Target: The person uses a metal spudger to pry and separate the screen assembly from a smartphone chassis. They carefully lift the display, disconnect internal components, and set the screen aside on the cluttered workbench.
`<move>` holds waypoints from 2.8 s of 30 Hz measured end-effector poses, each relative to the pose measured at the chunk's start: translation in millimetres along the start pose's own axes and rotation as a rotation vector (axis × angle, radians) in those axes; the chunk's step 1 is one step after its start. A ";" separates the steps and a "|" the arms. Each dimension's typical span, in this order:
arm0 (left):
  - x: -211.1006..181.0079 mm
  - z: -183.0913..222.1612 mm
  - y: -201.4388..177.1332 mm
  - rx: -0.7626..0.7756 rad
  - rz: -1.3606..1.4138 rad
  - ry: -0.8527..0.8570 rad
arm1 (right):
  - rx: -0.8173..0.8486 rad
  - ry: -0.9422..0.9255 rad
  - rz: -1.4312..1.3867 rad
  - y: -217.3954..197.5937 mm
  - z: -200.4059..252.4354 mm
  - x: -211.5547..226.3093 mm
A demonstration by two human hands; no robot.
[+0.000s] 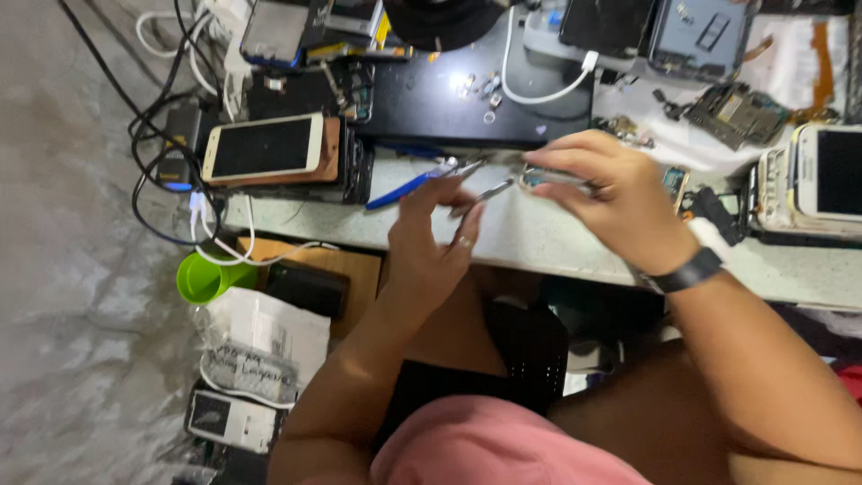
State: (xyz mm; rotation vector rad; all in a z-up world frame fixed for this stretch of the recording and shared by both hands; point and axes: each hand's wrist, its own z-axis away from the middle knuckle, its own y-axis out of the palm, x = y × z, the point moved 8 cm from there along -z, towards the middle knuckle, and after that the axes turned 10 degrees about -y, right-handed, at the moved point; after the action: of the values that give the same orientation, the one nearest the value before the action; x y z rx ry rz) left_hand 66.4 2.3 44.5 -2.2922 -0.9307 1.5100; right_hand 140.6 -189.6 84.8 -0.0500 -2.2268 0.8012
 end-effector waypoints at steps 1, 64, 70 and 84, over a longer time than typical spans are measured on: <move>-7.9 -2.9 2.8 -0.005 0.208 -0.007 | -0.001 0.018 -0.052 9.1 4.1 -4.0; -13.0 -80.2 -2.0 -0.121 -0.210 0.112 | -0.320 0.664 -0.834 23.3 60.7 -50.9; 17.7 -123.8 24.2 -0.108 -0.566 0.173 | -0.382 0.711 -1.051 18.6 60.8 -57.5; 32.1 -125.2 30.7 -0.127 -0.490 0.120 | -0.307 0.755 -1.077 20.7 60.2 -45.2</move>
State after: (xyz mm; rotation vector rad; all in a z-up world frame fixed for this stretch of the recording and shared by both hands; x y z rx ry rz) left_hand 197.6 16.3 59.5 -1.9989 -1.4539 1.1212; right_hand 128.3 -217.2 12.9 0.5584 -1.3148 -0.1624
